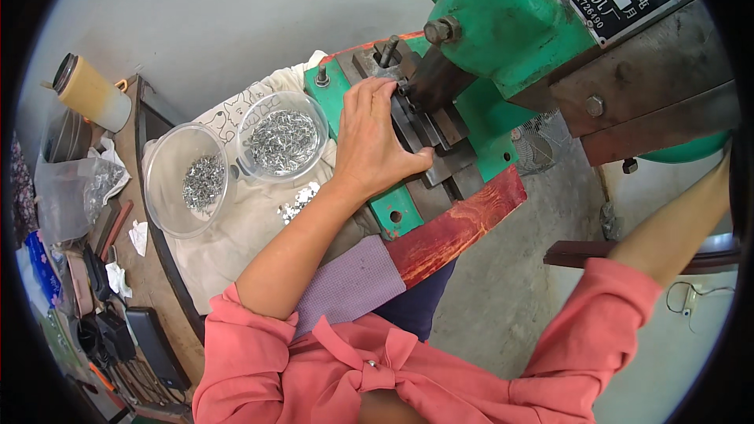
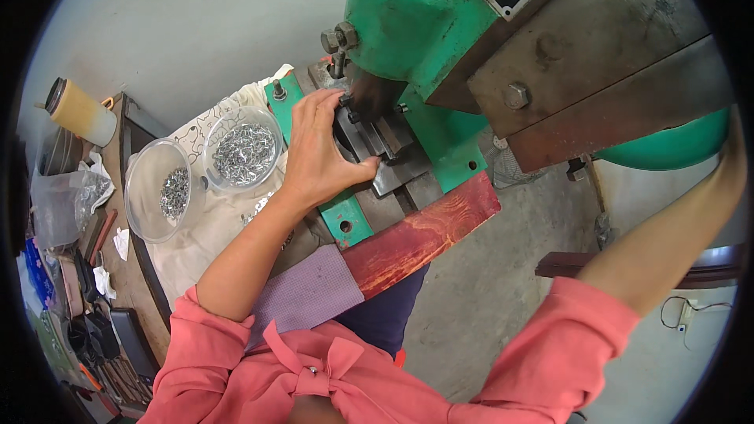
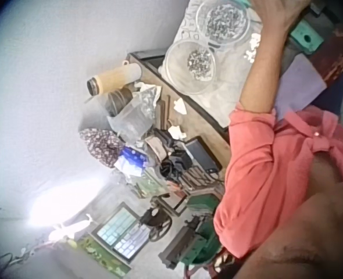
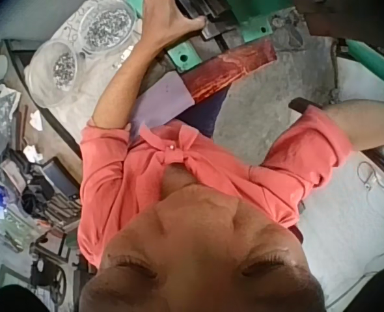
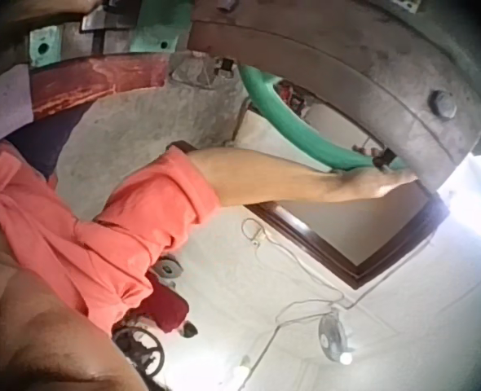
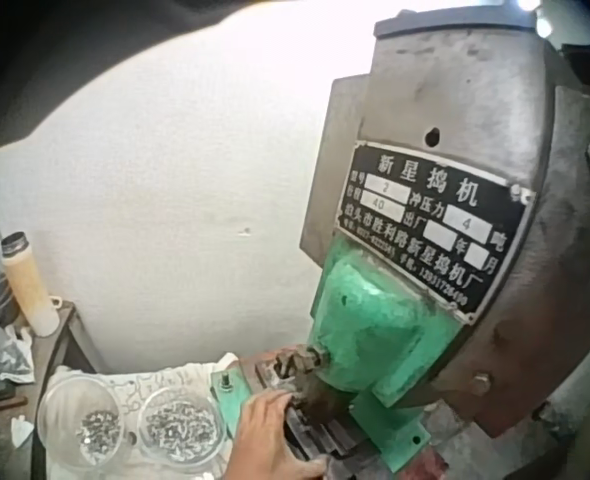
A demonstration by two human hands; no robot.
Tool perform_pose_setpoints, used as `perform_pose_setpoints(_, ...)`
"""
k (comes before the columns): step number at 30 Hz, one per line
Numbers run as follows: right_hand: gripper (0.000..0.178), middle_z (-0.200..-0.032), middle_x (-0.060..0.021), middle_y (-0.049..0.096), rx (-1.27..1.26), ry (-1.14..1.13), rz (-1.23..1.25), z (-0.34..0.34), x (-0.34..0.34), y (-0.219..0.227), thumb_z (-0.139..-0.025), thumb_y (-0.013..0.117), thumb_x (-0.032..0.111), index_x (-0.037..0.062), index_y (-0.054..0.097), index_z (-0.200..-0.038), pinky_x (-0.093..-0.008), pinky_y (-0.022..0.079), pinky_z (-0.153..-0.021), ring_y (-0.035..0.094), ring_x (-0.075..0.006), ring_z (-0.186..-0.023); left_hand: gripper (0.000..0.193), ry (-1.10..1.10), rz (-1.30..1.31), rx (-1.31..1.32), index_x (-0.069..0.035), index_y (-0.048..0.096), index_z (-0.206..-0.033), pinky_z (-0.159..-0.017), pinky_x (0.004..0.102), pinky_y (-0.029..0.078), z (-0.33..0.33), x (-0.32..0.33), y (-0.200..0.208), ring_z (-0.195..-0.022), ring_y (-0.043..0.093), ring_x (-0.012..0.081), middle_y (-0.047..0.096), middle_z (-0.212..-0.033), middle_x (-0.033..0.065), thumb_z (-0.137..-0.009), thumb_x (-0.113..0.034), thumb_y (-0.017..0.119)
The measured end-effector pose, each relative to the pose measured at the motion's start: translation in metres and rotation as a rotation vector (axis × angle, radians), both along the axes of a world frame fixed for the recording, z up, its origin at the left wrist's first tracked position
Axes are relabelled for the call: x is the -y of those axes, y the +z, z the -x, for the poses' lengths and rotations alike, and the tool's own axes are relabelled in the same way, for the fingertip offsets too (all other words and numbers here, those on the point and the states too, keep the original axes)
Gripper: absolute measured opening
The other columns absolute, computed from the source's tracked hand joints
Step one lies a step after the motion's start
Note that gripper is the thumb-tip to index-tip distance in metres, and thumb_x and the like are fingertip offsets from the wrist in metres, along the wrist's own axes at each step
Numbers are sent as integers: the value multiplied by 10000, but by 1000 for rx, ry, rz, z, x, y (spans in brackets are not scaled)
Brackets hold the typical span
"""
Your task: The person operates a green manual press machine to process small metal pieces, then manually assembles them into a long, segmented metal strip. They pick individual pieces from a pile and carefully insert them into the strip's slots, working methodically to fill the length of the component.
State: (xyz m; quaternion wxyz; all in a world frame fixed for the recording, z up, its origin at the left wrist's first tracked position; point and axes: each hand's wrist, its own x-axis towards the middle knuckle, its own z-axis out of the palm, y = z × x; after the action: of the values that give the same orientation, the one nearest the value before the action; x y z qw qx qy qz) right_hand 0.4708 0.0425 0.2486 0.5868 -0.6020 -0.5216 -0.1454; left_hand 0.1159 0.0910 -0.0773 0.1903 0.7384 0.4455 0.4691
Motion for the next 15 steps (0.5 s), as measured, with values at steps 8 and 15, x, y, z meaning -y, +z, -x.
perform_pose_setpoints(8,334,-837,-109,579,-92,109,-170,-27,12,-45,-1058,478,331,12,542,-986,-345,525,-680,591,-201,-693,936,-20,13,-18,64,449,-1352,-1147,472,363,-1,2,-3,-1342,389,395,447,-1400,198,-587,-275,870)
perform_pose_setpoints(15,556,-794,-115,576,5,1,77,-1,4,0,-1040,419,508,-19,532,-1176,-329,512,-535,565,-207,-611,949,-31,10,0,67,436,-1363,-1151,467,362,3,1,-5,-1345,384,401,435,-1416,196,-591,-255,883)
